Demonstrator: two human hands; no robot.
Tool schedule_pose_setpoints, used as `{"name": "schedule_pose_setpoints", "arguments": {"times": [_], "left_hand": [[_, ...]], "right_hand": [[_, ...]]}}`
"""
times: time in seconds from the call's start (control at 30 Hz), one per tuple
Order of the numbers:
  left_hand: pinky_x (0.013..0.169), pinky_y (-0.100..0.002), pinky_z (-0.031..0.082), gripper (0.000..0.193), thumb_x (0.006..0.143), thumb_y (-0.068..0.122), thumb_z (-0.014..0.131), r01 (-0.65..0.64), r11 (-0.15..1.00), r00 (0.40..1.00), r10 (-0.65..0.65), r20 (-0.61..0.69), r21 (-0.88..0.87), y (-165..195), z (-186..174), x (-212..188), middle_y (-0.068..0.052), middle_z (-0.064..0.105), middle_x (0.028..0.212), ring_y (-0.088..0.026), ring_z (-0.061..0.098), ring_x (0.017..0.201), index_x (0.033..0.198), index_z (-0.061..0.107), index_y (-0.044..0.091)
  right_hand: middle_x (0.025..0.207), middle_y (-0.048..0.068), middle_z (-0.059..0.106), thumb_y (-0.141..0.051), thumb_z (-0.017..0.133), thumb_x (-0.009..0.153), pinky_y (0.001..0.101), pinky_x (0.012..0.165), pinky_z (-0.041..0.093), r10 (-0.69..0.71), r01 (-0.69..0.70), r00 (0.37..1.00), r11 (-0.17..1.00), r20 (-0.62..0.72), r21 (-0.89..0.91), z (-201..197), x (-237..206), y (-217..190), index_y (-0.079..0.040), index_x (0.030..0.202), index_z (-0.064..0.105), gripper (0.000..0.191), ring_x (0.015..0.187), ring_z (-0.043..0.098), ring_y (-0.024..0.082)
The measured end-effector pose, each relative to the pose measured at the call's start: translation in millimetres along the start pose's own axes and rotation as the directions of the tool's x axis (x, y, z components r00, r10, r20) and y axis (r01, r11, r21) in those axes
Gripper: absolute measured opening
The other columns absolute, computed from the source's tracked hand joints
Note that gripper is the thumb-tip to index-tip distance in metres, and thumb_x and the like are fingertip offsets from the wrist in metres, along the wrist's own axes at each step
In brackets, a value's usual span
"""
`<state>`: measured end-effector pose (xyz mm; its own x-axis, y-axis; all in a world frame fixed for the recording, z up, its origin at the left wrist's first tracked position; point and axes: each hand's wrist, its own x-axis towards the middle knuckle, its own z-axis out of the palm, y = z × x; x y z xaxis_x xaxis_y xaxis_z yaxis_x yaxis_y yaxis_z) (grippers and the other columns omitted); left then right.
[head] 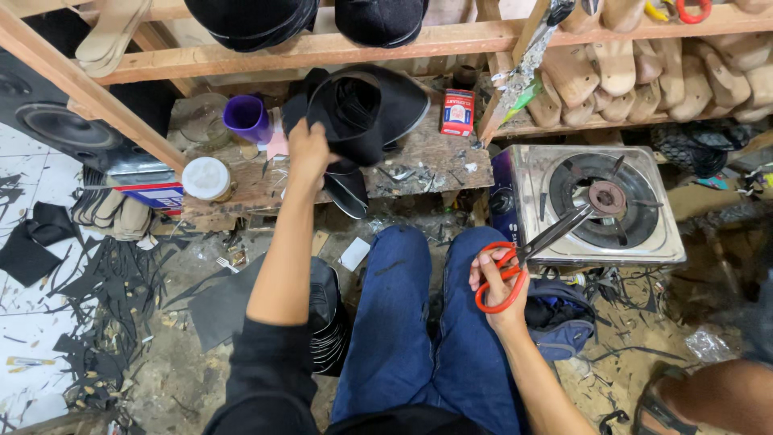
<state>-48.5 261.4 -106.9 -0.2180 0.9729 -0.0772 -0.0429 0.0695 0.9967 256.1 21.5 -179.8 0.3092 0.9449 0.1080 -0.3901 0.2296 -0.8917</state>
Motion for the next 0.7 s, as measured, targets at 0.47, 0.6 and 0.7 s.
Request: {"name": "schedule_pose_setpoints", "arguments": {"times": [0.47,0.6,0.7], "left_hand": [[0.083,-0.027,0.046,0.018,0.101,-0.009,0.076,-0.196,0.877,0.965,0.252,0.072,-0.438,-60,40,-218,-0.006,0.056,0.099,-0.014,0.053,0.089,0.11,0.061,-0.006],[0.086,-0.025,0.053,0.051,0.088,-0.004,0.072,-0.049,0.95,0.97,0.118,0.211,-0.307,-4,29,-262,0.002,0.062,0.121,-0.009,0.059,0.101,0.137,0.057,0.001],[0.096,-0.027,0.051,0.061,0.086,-0.005,0.075,-0.364,0.932,0.915,0.356,0.191,0.003,51,35,-270,-0.005,0.062,0.131,-0.013,0.06,0.113,0.142,0.052,-0.001]], "right_hand": [[0.089,0.015,0.064,-0.001,0.066,0.097,0.0301,0.051,0.048,0.199,-0.202,0.979,0.972,-0.032,-0.122,17,3,-34,-0.006,0.108,0.051,0.02,0.063,0.062,0.019],[0.094,0.015,0.067,-0.001,0.066,0.097,0.0281,0.054,0.05,0.136,-0.125,0.99,0.967,0.035,-0.222,31,-9,-81,-0.007,0.109,0.05,0.022,0.068,0.064,0.017],[0.102,0.016,0.069,0.001,0.068,0.095,0.0276,0.059,0.051,0.074,-0.05,0.993,0.97,0.094,-0.236,48,-11,-115,-0.007,0.11,0.049,0.026,0.076,0.066,0.016]]}}
